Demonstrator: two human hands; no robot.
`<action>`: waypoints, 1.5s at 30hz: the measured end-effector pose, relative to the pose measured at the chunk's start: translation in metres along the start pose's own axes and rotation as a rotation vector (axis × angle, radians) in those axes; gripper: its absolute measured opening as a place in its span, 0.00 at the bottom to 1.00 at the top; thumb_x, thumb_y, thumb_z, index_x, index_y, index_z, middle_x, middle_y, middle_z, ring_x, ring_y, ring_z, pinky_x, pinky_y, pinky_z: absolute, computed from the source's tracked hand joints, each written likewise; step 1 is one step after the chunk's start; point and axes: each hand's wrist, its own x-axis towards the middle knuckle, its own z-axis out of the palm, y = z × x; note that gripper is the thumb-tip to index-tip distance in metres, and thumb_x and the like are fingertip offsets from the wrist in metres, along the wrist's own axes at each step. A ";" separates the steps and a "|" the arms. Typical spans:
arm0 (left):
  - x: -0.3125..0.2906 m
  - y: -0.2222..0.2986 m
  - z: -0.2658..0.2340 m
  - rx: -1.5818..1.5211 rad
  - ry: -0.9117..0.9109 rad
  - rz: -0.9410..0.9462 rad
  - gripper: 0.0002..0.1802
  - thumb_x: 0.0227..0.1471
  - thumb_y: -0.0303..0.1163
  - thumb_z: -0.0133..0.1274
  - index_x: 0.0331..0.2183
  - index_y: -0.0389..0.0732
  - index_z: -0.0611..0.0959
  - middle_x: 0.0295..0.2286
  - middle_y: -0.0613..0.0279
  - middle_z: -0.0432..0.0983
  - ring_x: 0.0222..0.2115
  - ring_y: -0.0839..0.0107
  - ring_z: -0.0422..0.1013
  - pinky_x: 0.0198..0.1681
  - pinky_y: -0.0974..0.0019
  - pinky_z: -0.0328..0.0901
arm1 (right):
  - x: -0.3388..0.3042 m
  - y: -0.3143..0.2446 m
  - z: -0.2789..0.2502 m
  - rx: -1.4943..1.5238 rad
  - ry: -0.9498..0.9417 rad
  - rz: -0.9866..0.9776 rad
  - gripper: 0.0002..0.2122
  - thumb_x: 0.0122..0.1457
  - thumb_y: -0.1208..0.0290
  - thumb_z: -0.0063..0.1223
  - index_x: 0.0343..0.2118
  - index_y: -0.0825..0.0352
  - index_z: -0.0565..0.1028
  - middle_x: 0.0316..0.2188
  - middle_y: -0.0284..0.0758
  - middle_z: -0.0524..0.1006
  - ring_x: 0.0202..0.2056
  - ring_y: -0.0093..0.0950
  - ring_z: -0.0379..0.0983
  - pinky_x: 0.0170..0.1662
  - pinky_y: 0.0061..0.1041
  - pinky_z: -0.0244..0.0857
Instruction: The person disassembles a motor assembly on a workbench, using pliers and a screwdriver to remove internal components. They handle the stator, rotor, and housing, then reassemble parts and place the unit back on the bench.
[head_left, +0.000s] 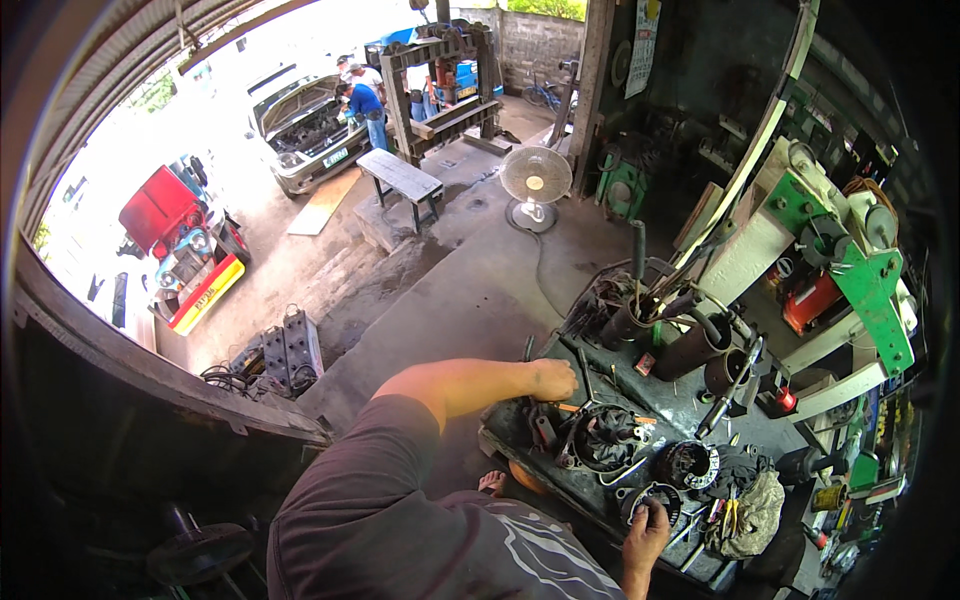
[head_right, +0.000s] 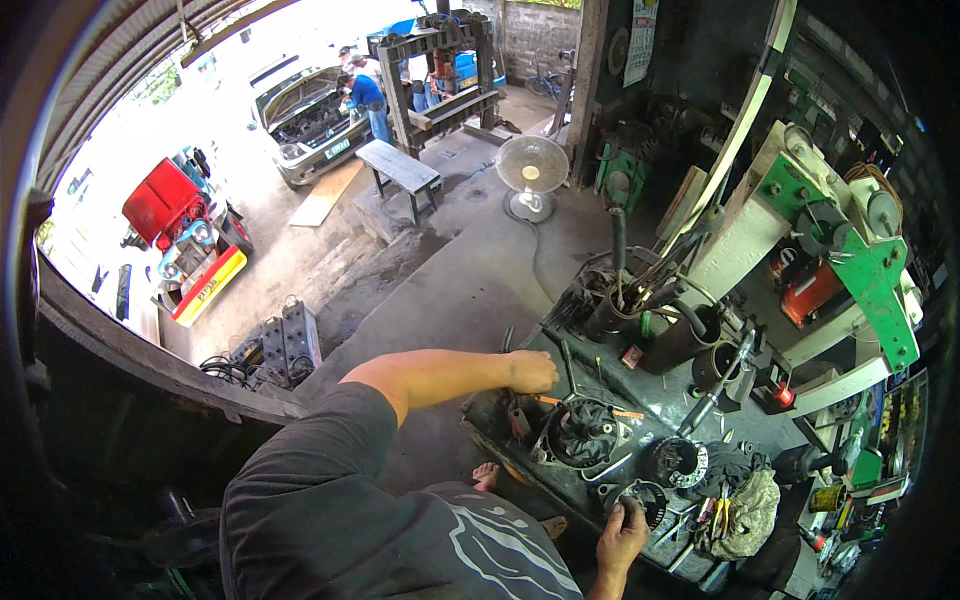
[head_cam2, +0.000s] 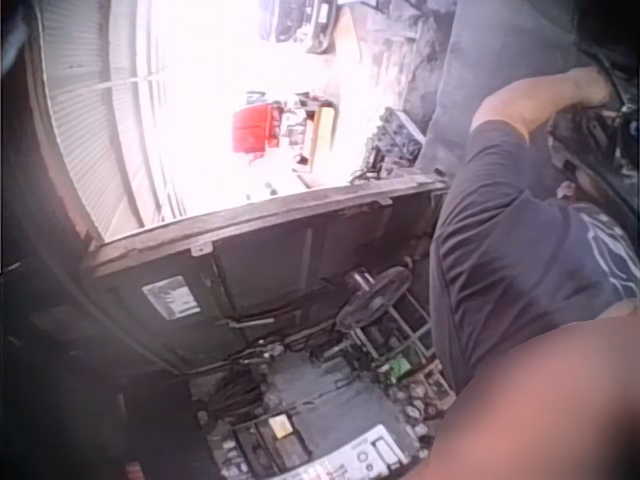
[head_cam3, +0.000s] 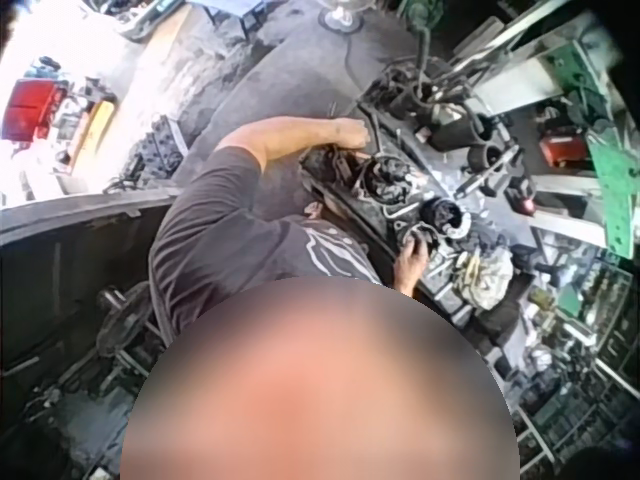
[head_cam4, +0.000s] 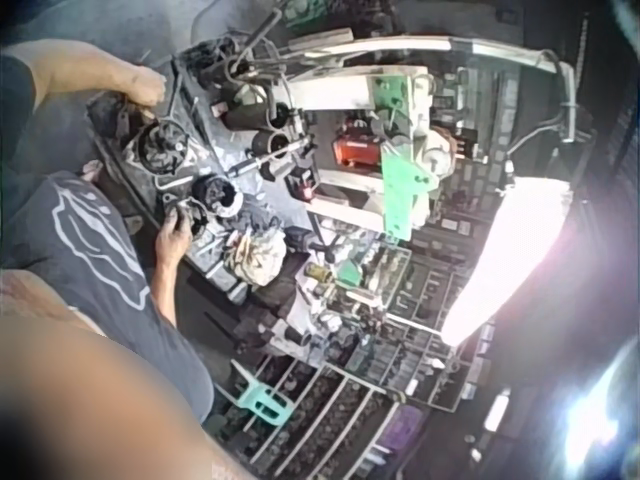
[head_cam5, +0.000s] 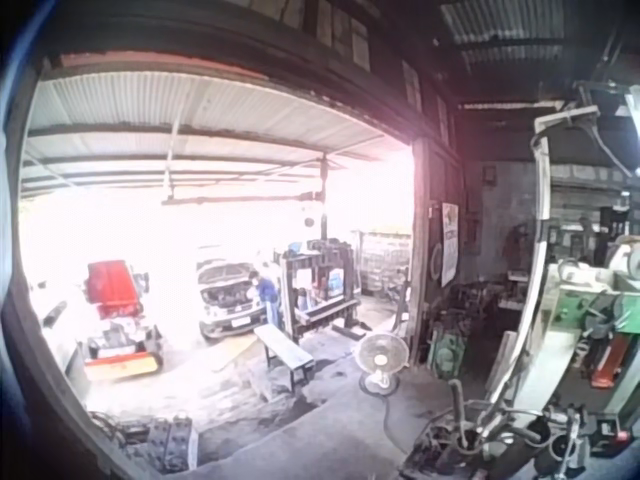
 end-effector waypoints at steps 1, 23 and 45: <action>0.001 -0.002 0.000 0.007 -0.006 0.025 0.11 0.54 0.38 0.64 0.36 0.45 0.94 0.43 0.61 0.87 0.48 0.55 0.84 0.52 0.48 0.74 | -0.001 0.001 -0.001 -0.009 0.005 0.006 0.08 0.72 0.76 0.57 0.46 0.76 0.83 0.35 0.43 0.86 0.36 0.31 0.82 0.44 0.32 0.76; 0.001 -0.005 -0.006 -0.008 -0.074 0.035 0.12 0.52 0.31 0.64 0.39 0.40 0.93 0.44 0.58 0.88 0.48 0.53 0.85 0.55 0.50 0.75 | -0.018 0.006 -0.004 -0.034 0.032 0.025 0.08 0.70 0.77 0.58 0.46 0.75 0.83 0.38 0.45 0.87 0.39 0.36 0.84 0.47 0.35 0.76; -0.097 0.031 -0.063 -0.792 1.005 -0.797 0.10 0.50 0.29 0.67 0.34 0.38 0.82 0.32 0.55 0.80 0.32 0.59 0.78 0.39 0.56 0.74 | 0.002 -0.004 -0.033 -0.081 0.106 -0.093 0.07 0.72 0.78 0.56 0.46 0.74 0.82 0.29 0.38 0.82 0.29 0.27 0.75 0.36 0.30 0.71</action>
